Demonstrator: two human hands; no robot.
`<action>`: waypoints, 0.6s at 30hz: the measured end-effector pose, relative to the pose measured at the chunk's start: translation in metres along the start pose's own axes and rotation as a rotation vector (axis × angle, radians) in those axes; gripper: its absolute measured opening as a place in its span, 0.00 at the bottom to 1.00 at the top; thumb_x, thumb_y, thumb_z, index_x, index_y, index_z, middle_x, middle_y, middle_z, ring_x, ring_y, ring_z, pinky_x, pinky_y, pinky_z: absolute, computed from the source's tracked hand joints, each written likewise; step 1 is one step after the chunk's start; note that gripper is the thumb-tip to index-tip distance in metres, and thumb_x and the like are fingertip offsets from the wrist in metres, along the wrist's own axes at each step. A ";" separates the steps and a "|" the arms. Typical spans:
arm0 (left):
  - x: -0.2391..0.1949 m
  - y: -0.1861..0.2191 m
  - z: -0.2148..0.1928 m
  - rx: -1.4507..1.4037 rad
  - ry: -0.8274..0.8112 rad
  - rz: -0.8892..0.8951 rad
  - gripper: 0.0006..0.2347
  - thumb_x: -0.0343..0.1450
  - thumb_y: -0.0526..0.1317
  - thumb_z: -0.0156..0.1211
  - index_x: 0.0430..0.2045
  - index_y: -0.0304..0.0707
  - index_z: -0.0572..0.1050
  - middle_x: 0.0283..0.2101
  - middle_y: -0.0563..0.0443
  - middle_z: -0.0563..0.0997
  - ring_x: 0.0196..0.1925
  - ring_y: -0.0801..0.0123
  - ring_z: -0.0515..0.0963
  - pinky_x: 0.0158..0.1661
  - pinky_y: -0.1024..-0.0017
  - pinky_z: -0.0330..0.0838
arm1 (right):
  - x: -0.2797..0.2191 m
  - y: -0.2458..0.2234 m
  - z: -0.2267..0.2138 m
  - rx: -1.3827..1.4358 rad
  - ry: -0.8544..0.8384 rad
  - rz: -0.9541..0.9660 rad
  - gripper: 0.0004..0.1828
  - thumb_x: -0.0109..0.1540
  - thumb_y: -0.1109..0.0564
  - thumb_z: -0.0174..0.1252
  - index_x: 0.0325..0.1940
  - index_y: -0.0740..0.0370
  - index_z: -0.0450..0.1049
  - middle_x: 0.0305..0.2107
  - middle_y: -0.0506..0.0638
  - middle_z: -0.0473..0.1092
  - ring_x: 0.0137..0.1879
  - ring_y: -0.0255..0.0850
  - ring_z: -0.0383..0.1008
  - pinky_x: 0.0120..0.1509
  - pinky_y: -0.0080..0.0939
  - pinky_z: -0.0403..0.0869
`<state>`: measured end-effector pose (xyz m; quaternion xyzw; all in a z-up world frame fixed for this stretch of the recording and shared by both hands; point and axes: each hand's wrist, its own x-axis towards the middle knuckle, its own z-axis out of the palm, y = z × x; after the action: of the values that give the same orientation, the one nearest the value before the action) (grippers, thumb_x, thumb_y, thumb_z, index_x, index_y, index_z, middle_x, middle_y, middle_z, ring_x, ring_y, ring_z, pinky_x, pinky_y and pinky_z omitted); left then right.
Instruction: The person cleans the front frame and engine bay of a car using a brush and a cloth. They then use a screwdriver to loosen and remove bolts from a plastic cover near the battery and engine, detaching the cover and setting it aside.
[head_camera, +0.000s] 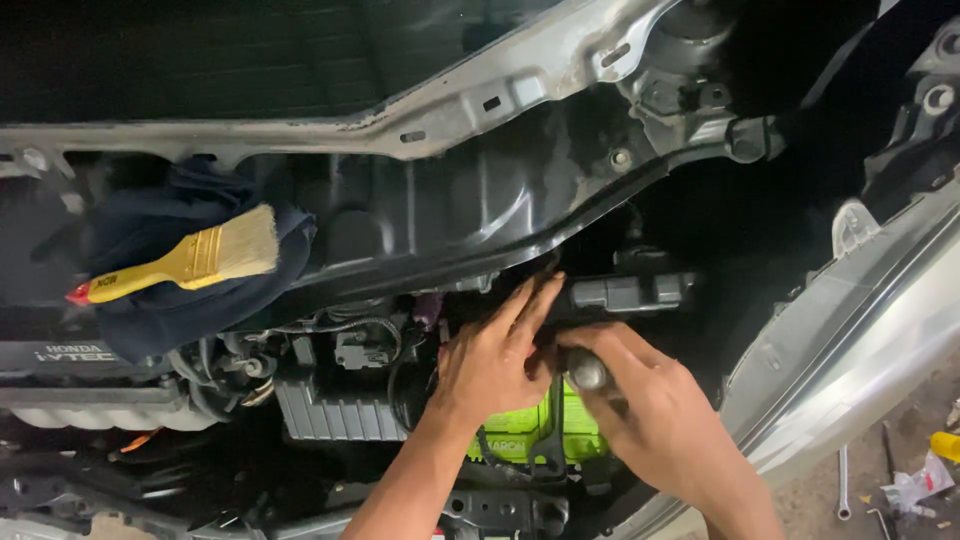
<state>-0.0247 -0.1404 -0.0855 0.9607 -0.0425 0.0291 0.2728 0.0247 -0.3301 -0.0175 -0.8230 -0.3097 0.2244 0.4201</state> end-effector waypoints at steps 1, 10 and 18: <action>0.000 0.000 0.000 0.000 0.000 -0.001 0.34 0.61 0.40 0.59 0.68 0.49 0.63 0.71 0.52 0.70 0.42 0.46 0.86 0.38 0.53 0.82 | 0.000 0.005 0.004 0.000 0.000 0.000 0.23 0.58 0.67 0.54 0.58 0.60 0.70 0.52 0.50 0.75 0.58 0.46 0.77 0.57 0.42 0.74; -0.004 0.000 0.006 0.008 0.022 -0.050 0.29 0.66 0.44 0.57 0.67 0.55 0.65 0.69 0.53 0.72 0.26 0.61 0.88 0.25 0.51 0.79 | -0.032 -0.022 0.002 -0.211 0.668 0.106 0.18 0.57 0.53 0.72 0.31 0.60 0.68 0.26 0.49 0.66 0.28 0.40 0.63 0.35 0.40 0.60; -0.003 -0.019 0.005 -0.414 -0.001 0.143 0.30 0.69 0.30 0.47 0.72 0.42 0.57 0.74 0.40 0.65 0.77 0.56 0.65 0.74 0.64 0.61 | -0.056 -0.066 -0.014 0.141 0.694 0.383 0.09 0.66 0.61 0.61 0.41 0.72 0.72 0.23 0.62 0.71 0.22 0.46 0.76 0.28 0.37 0.71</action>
<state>-0.0260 -0.1262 -0.0999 0.8788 -0.1158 0.0383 0.4612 -0.0278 -0.3472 0.0505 -0.8619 0.0256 0.0282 0.5056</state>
